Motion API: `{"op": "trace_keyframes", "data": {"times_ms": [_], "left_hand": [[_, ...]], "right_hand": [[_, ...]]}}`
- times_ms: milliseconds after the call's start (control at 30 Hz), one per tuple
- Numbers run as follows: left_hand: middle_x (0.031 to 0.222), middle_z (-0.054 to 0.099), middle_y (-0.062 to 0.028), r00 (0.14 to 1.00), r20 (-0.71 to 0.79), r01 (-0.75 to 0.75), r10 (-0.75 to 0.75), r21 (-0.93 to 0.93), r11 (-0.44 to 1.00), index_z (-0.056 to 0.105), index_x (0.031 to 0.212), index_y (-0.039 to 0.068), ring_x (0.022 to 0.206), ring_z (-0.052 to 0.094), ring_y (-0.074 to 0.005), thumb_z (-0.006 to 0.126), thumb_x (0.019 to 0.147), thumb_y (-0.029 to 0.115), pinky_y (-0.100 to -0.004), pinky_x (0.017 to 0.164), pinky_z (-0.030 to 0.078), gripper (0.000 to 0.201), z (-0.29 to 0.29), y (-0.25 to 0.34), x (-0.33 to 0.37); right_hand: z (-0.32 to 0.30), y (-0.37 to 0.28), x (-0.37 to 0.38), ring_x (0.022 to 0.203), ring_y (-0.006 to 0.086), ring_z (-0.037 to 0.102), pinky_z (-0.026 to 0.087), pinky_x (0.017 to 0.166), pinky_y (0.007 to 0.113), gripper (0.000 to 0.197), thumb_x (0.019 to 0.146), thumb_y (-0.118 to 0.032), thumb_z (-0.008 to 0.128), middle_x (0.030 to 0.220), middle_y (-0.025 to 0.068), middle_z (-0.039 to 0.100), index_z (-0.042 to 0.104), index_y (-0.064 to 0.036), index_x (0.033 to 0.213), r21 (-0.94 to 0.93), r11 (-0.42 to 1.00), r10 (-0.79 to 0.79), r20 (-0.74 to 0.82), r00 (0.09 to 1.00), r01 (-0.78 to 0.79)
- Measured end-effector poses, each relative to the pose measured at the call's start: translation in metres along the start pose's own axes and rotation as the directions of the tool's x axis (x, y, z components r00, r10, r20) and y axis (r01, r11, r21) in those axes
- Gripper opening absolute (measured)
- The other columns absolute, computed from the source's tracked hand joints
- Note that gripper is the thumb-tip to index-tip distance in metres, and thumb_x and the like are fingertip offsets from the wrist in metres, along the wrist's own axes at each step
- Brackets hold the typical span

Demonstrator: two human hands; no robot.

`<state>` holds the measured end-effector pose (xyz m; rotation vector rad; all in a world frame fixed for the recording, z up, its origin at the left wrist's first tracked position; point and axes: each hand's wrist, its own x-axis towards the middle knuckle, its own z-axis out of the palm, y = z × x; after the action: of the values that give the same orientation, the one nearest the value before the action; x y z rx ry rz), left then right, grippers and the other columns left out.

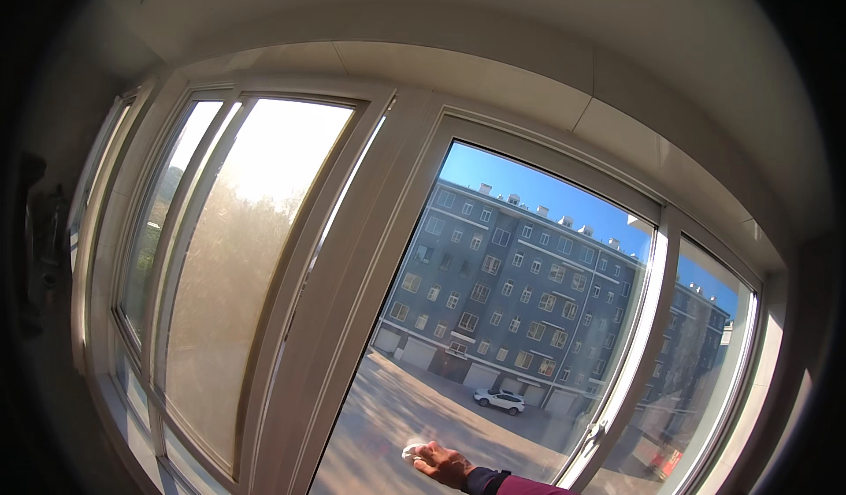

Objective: The person wipes a large window with a white cloth, moving across the glass surface and along the frame. They then rinse the cloth at a sink and wring it out.

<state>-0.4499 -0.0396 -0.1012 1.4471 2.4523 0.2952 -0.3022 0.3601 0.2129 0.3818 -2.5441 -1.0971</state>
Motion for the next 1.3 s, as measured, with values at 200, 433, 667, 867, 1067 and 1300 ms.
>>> {"op": "trace_keyframes", "data": {"times_ms": [200,433,667,867,1067,1300], "left_hand": [[0.091,0.08,-0.0158,0.995,-0.025,-0.096,0.097,0.056,0.994,0.084,0.087,0.013,0.084,0.078,-0.0353,0.079,0.079,0.045,-0.0527,0.069,0.062,0.033,0.052,-0.033,0.033],[0.09,0.079,-0.0154,0.983,-0.014,-0.184,0.185,0.036,0.982,0.083,0.088,0.013,0.085,0.078,-0.0354,0.075,0.083,0.042,-0.0527,0.069,0.062,0.031,0.058,-0.048,0.046],[0.094,0.079,-0.016,0.991,0.044,-0.126,0.128,-0.045,0.991,0.083,0.092,0.013,0.089,0.077,-0.036,0.074,0.084,0.043,-0.0538,0.072,0.062,0.032,-0.019,-0.011,0.011],[0.098,0.079,-0.0165,0.991,0.058,-0.121,0.124,-0.046,0.992,0.084,0.095,0.013,0.093,0.077,-0.0365,0.073,0.086,0.044,-0.0548,0.075,0.062,0.034,-0.034,-0.003,-0.001],[0.101,0.079,-0.017,0.992,0.052,-0.115,0.117,-0.042,0.992,0.084,0.098,0.013,0.097,0.077,-0.037,0.072,0.087,0.044,-0.0557,0.077,0.062,0.035,-0.024,-0.004,-0.008],[0.105,0.079,-0.0177,0.991,0.081,-0.106,0.109,-0.04,0.994,0.084,0.102,0.013,0.101,0.077,-0.0375,0.072,0.088,0.045,-0.0568,0.08,0.061,0.037,-0.035,0.003,-0.01]], "right_hand": [[-0.171,0.209,0.038,0.115,0.0371,0.062,0.058,0.094,0.047,0.048,0.081,0.003,0.076,0.121,0.0135,0.055,0.064,-0.0113,0.125,-0.081,0.895,0.391,-0.328,0.86,-0.438],[-0.277,0.355,0.075,0.113,0.0434,0.065,0.059,0.095,0.049,0.056,0.084,-0.008,0.083,0.126,0.0213,0.055,0.058,-0.0113,0.133,0.108,0.487,0.656,-0.7,0.282,-0.867],[-0.217,0.302,0.157,0.108,0.0405,0.064,0.056,0.096,0.046,0.047,0.08,-0.001,0.08,0.12,0.0196,0.058,0.066,-0.0035,0.125,-0.032,0.768,0.408,-0.745,0.527,-0.64],[-0.088,0.146,0.133,0.103,0.0422,0.062,0.06,0.083,0.047,0.04,0.087,0.003,0.068,0.121,0.0153,0.053,0.061,-0.009,0.125,0.03,0.963,0.262,-0.358,0.896,-0.27],[-0.015,0.019,-0.01,0.097,0.026,0.065,0.061,0.063,0.038,0.018,0.1,-0.021,0.069,0.127,0.0066,0.063,0.068,-0.0196,0.118,0.066,0.995,0.073,-0.059,0.996,-0.069],[-0.146,0.16,-0.084,0.109,0.0379,0.063,0.057,0.091,0.047,0.046,0.082,0.001,0.076,0.118,0.0156,0.057,0.064,-0.0124,0.125,-0.026,0.855,0.482,-0.329,0.812,-0.518]]}}
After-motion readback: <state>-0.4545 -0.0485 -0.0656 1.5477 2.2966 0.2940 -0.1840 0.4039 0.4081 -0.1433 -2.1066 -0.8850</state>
